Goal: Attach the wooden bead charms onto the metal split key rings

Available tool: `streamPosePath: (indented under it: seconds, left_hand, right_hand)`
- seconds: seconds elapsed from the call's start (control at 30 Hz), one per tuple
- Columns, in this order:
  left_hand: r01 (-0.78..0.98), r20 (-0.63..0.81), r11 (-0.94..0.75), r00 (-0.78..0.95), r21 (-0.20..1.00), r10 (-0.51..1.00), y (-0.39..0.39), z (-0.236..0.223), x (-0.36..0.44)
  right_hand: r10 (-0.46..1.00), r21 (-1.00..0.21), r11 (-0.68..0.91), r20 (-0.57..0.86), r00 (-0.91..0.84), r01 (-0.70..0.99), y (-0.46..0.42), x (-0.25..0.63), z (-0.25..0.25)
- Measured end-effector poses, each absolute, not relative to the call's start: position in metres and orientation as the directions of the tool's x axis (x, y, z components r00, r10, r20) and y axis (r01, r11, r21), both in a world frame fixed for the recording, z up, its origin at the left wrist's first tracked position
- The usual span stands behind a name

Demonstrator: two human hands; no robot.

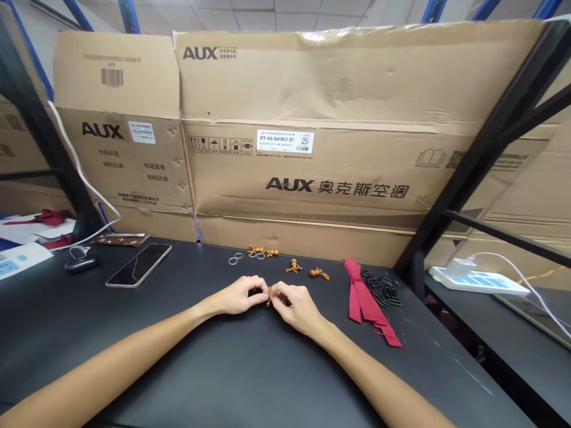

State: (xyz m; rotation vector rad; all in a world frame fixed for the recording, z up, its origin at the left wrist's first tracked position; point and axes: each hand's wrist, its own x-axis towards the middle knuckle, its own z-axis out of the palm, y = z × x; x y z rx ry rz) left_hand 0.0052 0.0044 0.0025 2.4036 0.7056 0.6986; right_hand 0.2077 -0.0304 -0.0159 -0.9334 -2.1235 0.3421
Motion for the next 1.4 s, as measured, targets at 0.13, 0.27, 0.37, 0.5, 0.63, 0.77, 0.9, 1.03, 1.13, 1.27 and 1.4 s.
streamPosePath:
  seconds: [0.13,0.27,0.37,0.5,0.63,0.77,0.9,1.03,1.13,1.27,1.4]
  left_hand:
    - [0.347,0.317,-0.718,0.722,0.603,0.615,0.0046,0.0023,0.0055]
    - [0.343,0.312,-0.711,0.722,0.614,0.618,0.0041,0.0032,0.0055]
    - [0.343,0.31,-0.706,0.72,0.62,0.622,0.0035,0.0038,0.0054]
    - [0.351,0.307,-0.7,0.713,0.622,0.63,0.0037,0.0033,0.0053]
    - [0.367,0.294,-0.692,0.709,0.622,0.641,0.005,0.0023,0.0051]
    - [0.376,0.293,-0.696,0.71,0.612,0.64,0.0061,0.0013,0.0053]
    - [0.377,0.301,-0.709,0.713,0.596,0.633,0.0063,0.0012,0.0053]
    - [0.382,0.3,-0.709,0.712,0.593,0.635,0.0064,0.0011,0.0047]
    - [0.388,0.29,-0.705,0.714,0.594,0.637,0.0067,0.0009,0.0044]
    - [0.392,0.281,-0.69,0.707,0.608,0.649,0.0062,0.0016,0.0044]
    - [0.384,0.282,-0.683,0.704,0.621,0.652,0.0056,0.0028,0.0051]
  right_hand:
    - [0.721,-0.511,0.691,0.545,-0.429,0.512,-0.0309,0.2071,-0.0156]
    - [0.714,-0.476,0.693,0.557,-0.424,0.542,-0.0314,0.2074,-0.014]
    - [0.711,-0.447,0.689,0.57,-0.412,0.57,-0.0316,0.2078,-0.0134]
    - [0.687,-0.384,0.695,0.604,-0.404,0.608,-0.0311,0.2081,-0.0146]
    - [0.671,-0.35,0.701,0.617,-0.41,0.621,-0.03,0.2084,-0.0158]
    - [0.661,-0.314,0.705,0.615,-0.429,0.636,-0.0299,0.209,-0.0155]
    - [0.654,-0.295,0.709,0.616,-0.44,0.641,-0.0305,0.2092,-0.0154]
    - [0.659,-0.311,0.711,0.606,-0.445,0.63,-0.0305,0.209,-0.0155]
    - [0.663,-0.328,0.715,0.599,-0.449,0.617,-0.0301,0.2092,-0.0154]
    - [0.663,-0.347,0.721,0.596,-0.453,0.599,-0.0294,0.2099,-0.0153]
    - [0.665,-0.35,0.72,0.595,-0.451,0.6,-0.0295,0.2091,-0.0149]
